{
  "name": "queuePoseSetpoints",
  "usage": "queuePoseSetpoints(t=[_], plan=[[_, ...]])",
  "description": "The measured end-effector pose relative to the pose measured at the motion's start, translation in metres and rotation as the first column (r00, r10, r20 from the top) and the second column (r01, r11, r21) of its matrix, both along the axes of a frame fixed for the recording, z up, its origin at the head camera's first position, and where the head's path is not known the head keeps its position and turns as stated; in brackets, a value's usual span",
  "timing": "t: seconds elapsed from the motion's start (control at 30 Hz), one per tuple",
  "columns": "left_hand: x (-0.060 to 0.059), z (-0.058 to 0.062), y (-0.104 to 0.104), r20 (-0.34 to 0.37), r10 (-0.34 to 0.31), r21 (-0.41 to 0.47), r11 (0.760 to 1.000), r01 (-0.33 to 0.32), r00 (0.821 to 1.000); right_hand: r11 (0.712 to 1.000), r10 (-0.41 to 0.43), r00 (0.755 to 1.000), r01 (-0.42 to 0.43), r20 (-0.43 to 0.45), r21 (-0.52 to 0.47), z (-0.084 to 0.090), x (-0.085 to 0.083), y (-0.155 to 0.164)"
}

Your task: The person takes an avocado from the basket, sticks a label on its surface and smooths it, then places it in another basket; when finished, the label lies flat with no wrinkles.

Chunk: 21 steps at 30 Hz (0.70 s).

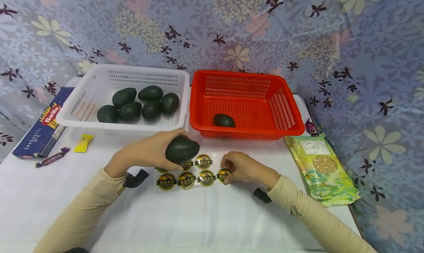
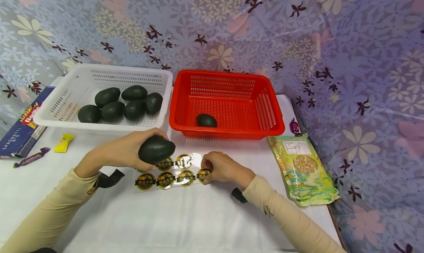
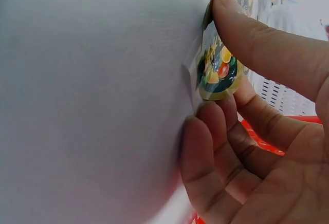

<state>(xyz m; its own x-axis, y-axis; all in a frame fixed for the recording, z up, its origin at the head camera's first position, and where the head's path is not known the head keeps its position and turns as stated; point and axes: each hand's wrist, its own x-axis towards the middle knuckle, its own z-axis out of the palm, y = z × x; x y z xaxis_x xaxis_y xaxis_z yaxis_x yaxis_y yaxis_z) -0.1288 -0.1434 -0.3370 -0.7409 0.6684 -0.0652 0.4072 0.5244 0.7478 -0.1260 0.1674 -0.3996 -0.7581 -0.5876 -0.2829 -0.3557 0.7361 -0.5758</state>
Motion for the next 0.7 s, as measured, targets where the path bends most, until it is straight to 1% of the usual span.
queuePoseSetpoints(t=[0.07, 0.13, 0.23, 0.37, 0.47, 0.6, 0.7], plan=[[0.002, -0.008, 0.01, 0.017, -0.04, -0.029, 0.999, 0.04, 0.999, 1.0, 0.005, 1.0, -0.005, -0.006, -0.005, 0.0, 0.0, 0.001], [0.004, -0.015, 0.019, 0.014, -0.071, -0.055, 0.996, 0.072, 0.997, 1.0, 0.011, 1.0, -0.011, -0.017, -0.01, -0.001, 0.0, 0.001], [0.007, -0.026, 0.031, 0.023, -0.107, -0.061, 0.992, 0.109, 0.994, 1.0, 0.013, 1.0, -0.013, -0.025, -0.019, -0.003, 0.0, 0.001], [0.01, -0.041, 0.042, 0.036, -0.151, -0.06, 0.986, 0.153, 0.988, 1.0, 0.009, 1.0, -0.01, -0.024, -0.022, -0.003, 0.0, 0.0], [0.012, -0.051, 0.046, 0.029, -0.171, -0.09, 0.981, 0.173, 0.985, 1.0, 0.009, 1.0, -0.009, -0.024, -0.021, -0.003, 0.001, 0.0], [0.012, -0.059, 0.045, 0.023, -0.18, -0.118, 0.976, 0.182, 0.983, 1.0, 0.004, 1.0, -0.005, -0.021, -0.016, -0.003, 0.001, -0.001], [0.01, -0.06, 0.045, 0.032, -0.183, -0.094, 0.978, 0.185, 0.983, 1.0, -0.002, 1.0, 0.001, -0.019, -0.017, -0.002, 0.002, -0.001]])
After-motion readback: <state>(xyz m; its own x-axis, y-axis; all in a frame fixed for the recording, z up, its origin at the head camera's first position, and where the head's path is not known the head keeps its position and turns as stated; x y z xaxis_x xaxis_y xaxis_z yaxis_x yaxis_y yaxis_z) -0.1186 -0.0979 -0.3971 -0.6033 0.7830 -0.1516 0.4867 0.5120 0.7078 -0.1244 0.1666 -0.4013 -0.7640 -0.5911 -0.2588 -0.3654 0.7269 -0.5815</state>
